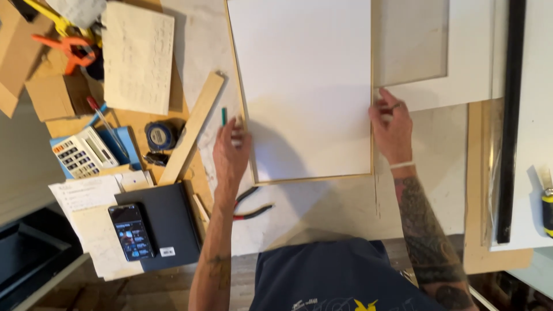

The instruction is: Cutting a white board to size and fitting it into a wooden frame

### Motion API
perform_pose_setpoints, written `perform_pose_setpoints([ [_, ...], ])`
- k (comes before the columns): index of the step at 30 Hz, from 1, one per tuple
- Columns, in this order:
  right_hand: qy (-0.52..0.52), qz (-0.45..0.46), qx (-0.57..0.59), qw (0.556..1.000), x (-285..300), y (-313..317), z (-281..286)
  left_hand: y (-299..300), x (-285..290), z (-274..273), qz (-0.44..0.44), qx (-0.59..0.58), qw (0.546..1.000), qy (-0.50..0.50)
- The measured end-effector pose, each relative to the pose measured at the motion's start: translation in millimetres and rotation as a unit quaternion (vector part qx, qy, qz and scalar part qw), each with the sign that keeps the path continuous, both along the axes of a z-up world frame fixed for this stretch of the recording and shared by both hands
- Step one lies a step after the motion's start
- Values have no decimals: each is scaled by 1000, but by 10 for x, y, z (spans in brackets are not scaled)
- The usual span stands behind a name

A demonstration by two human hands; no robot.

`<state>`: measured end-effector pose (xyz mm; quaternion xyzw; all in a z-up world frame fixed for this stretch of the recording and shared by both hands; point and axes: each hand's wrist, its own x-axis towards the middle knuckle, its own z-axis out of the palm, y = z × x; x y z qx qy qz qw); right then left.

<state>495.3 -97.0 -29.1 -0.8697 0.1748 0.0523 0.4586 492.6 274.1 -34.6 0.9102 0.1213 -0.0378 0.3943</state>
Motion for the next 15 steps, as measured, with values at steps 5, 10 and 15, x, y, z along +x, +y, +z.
perform_pose_setpoints([
  [5, -11, -14, 7, 1000, 107, 191, -6, -108, 210, -213, 2, -12, 1000, 7],
  [10, -32, -83, 130, 987, 128, -11, -212, 6, 220, -456, 58, -127, 990, -1],
  [15, -3, -150, 316, 937, 123, -109, 109, 83, 148, -620, 69, -245, 967, 12],
])
